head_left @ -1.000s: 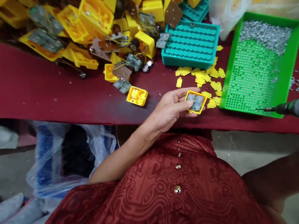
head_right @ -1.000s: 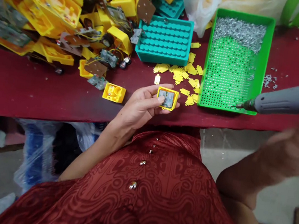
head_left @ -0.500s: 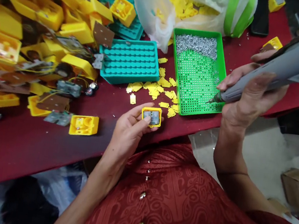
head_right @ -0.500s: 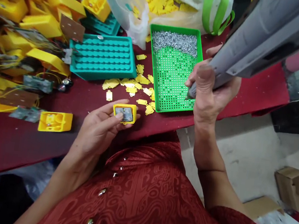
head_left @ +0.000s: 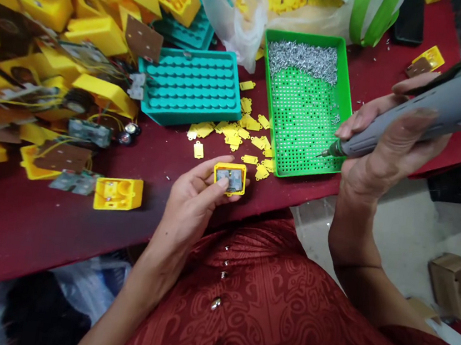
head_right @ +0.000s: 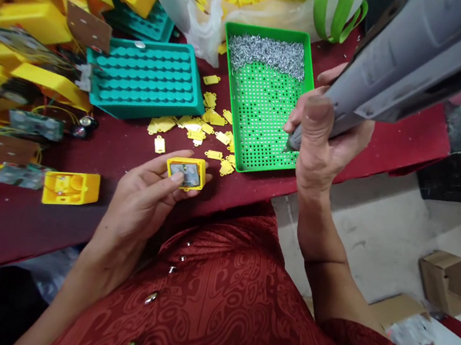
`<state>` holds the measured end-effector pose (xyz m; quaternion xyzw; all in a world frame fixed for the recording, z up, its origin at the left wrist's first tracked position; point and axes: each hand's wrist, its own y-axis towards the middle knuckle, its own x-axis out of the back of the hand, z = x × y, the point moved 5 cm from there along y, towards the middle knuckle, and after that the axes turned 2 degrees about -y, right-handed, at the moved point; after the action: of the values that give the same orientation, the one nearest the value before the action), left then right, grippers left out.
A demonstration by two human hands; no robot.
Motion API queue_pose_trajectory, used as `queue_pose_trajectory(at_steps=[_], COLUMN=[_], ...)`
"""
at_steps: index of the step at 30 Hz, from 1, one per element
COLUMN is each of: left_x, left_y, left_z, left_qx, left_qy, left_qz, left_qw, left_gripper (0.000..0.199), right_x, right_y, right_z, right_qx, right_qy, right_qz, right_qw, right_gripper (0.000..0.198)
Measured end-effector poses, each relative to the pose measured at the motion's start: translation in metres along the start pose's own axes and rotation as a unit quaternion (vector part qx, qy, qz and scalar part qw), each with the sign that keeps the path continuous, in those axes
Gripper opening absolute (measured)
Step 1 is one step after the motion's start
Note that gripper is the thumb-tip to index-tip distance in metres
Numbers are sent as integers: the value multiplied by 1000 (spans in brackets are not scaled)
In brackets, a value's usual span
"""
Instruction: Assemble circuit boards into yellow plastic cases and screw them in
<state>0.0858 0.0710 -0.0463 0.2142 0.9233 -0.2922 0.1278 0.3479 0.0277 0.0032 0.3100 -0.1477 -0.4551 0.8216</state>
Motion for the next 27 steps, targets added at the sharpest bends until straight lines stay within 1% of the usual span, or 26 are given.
queue_pose_trajectory(at_steps=[2,3,5,8,10,11,13,16,18,20,22,23,24,25,27], left_x=[0,-1,-1,-1,-1,-1,-1,-1,-1,-1,-1,0,0,0,0], left_y=[0,0,0,0,-1,-1,-1,-1,-1,-2,-3,-3,-3,-4,-5], left_z=[0,-1,-1,-2,-2,-2,-2,-2,-2,-2,-1,-1,-1,-1,-1], left_qx=[0,-1,-2,-2,0,1,0,-3,-2,3,9,10,10,10,9], left_qy=[5,7,10,10,6,4,-1,-4,-6,-5,-5,-7,-9,-11,-11], left_qz=[3,4,5,3,1,0,-3,-4,-3,-2,0,1,1,0,-5], left_qw=[1000,1000,1000,1000,1000,1000,1000,1000,1000,1000,1000,1000,1000,1000,1000], left_gripper=[53,55,55,49,45,45,45,47,46,47,49,50,51,51,50], right_x=[0,1,1,1,0,0,1,0,-3,-3,1,3,4,4,0], right_y=[-1,-1,-1,-1,-1,0,0,-1,-1,-1,0,1,2,3,2], right_z=[2,3,4,7,11,12,14,15,16,17,21,23,26,29,35], right_qx=[23,24,8,-22,-26,-19,3,30,40,37,26,9,-15,-47,-124], right_qy=[21,29,19,-16,-5,10,30,22,34,46,35,22,7,-9,-38], right_qz=[-13,-16,-18,1,15,11,-17,-44,-41,-47,-53,-39,-11,33,132], right_qw=[999,999,1000,1000,1000,1000,999,998,998,997,998,999,1000,998,983], right_gripper=[67,63,63,72,68,64,58,52,48,46,50,55,59,63,66])
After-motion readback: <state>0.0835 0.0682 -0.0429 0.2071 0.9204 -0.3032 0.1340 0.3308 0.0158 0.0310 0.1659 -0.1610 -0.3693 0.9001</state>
